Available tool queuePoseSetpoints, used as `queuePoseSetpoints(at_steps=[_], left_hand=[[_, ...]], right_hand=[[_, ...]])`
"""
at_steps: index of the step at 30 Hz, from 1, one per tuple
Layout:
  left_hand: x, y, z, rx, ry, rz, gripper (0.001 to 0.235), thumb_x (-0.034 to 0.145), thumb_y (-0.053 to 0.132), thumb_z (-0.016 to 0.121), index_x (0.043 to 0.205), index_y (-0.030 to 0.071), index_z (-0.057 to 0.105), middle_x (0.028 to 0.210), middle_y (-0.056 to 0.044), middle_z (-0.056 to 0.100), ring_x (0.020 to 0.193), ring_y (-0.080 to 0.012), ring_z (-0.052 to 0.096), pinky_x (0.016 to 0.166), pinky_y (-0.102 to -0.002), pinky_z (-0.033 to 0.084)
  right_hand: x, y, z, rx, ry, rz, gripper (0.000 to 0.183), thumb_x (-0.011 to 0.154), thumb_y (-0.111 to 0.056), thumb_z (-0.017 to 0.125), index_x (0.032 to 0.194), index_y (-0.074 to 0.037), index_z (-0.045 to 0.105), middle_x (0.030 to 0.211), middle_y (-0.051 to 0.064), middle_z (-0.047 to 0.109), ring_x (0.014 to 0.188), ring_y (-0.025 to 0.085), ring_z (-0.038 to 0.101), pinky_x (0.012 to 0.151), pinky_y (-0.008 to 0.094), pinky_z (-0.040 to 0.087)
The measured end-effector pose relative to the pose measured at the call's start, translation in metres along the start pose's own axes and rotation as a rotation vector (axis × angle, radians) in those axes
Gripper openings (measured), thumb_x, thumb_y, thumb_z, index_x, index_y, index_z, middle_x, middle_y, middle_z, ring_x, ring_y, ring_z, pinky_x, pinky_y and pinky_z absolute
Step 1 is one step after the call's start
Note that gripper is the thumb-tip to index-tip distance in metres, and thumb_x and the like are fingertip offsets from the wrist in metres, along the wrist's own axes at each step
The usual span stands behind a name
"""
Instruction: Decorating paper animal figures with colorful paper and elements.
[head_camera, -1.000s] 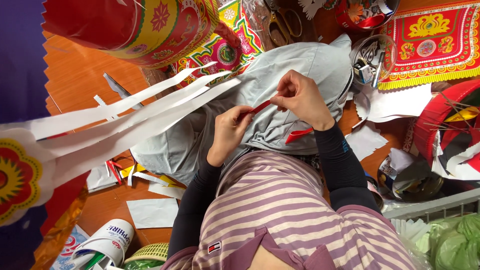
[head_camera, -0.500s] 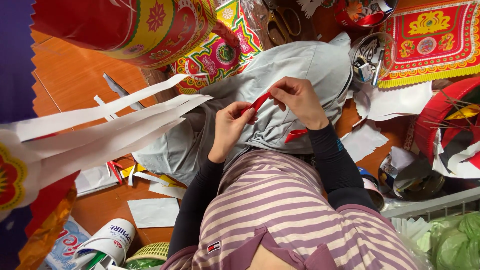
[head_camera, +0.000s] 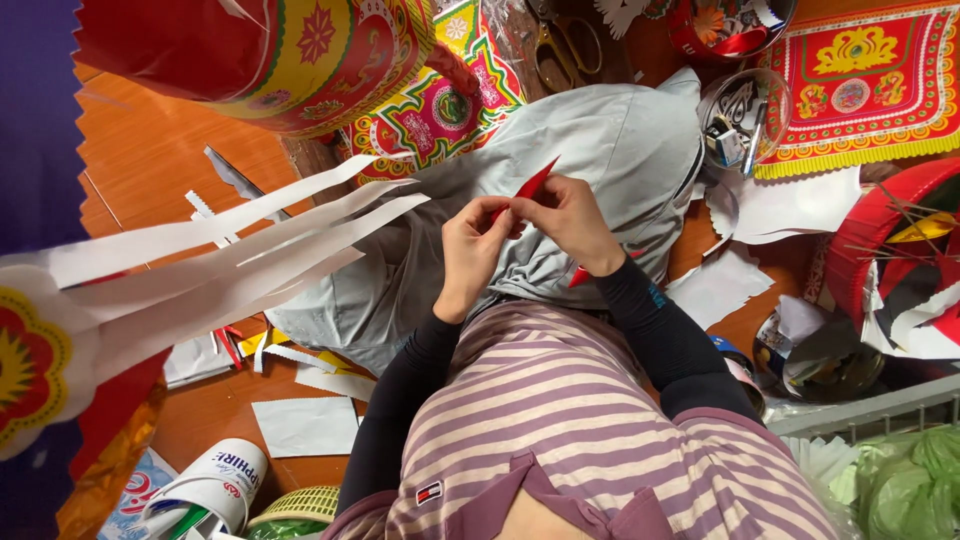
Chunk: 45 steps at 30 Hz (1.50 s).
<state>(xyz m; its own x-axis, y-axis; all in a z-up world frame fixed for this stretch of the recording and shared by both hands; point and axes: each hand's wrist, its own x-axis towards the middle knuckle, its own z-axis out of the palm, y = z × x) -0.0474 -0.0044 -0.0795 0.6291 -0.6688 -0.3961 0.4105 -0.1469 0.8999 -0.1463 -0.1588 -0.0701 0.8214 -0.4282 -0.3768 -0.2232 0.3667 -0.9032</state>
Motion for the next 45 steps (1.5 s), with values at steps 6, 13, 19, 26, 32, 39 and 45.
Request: queuePoseSetpoints(at_steps=[6,13,19,26,32,39,45], left_hand=[[-0.002,-0.002,-0.008,-0.054,-0.042,-0.051,0.02,0.101,0.007,0.068,0.115,-0.007,0.067,0.097,-0.01,0.075,0.082,-0.0127,0.073,0.074,-0.027,0.061],[-0.005,0.004,-0.014,-0.091,-0.079,-0.137,0.022,0.099,0.007,0.069,0.115,-0.008,0.067,0.093,-0.01,0.075,0.078,-0.0145,0.073,0.072,-0.028,0.062],[-0.01,0.012,-0.022,0.043,-0.05,-0.054,0.022,0.1,0.006,0.07,0.118,-0.007,0.067,0.097,-0.01,0.077,0.083,-0.0122,0.073,0.076,-0.026,0.06],[-0.019,0.047,0.0,0.296,-0.089,0.092,0.044,0.09,0.011,0.08,0.129,0.002,0.061,0.111,-0.012,0.075,0.098,-0.0134,0.073,0.087,-0.027,0.06],[-0.021,0.08,0.004,0.943,-0.093,0.771,0.045,0.084,0.015,0.082,0.125,0.007,0.065,0.138,-0.026,0.057,0.118,-0.0388,0.062,0.095,-0.039,0.053],[-0.02,0.065,0.001,1.106,-0.439,0.87,0.039,0.091,0.003,0.071,0.129,0.006,0.067,0.131,-0.007,0.064,0.091,-0.0188,0.065,0.076,-0.034,0.05],[-0.017,0.061,0.005,1.179,-0.559,0.898,0.036,0.089,0.006,0.064,0.126,0.004,0.063,0.131,-0.007,0.064,0.082,-0.0176,0.061,0.074,-0.033,0.05]], right_hand=[[-0.005,-0.007,0.007,-0.015,0.033,0.093,0.024,0.1,-0.021,0.072,0.091,0.001,0.076,0.067,-0.003,0.061,0.058,0.002,0.049,0.05,0.021,0.035],[-0.001,-0.016,-0.02,-0.009,0.275,0.053,0.028,0.104,-0.022,0.067,0.092,0.002,0.074,0.068,0.0,0.066,0.054,0.005,0.055,0.047,0.021,0.039],[-0.003,-0.063,-0.025,0.022,0.103,0.071,0.032,0.102,-0.026,0.051,0.12,-0.008,0.069,0.077,-0.002,0.07,0.061,0.004,0.063,0.049,0.019,0.048],[0.003,-0.021,-0.031,0.072,-0.032,0.019,0.015,0.104,-0.014,0.069,0.108,0.001,0.069,0.086,0.003,0.071,0.074,0.01,0.067,0.064,0.025,0.055],[0.003,-0.038,-0.05,-0.059,-0.099,0.04,0.017,0.102,-0.015,0.067,0.111,0.0,0.071,0.091,0.002,0.073,0.083,0.008,0.07,0.075,0.025,0.058],[0.003,-0.041,-0.052,-0.141,-0.178,0.12,0.018,0.101,-0.014,0.065,0.111,0.001,0.071,0.089,0.002,0.072,0.079,0.008,0.068,0.074,0.025,0.056],[0.004,-0.042,-0.049,-0.178,-0.174,0.15,0.018,0.101,-0.012,0.061,0.108,0.002,0.07,0.087,0.003,0.074,0.074,0.009,0.068,0.07,0.025,0.057]])
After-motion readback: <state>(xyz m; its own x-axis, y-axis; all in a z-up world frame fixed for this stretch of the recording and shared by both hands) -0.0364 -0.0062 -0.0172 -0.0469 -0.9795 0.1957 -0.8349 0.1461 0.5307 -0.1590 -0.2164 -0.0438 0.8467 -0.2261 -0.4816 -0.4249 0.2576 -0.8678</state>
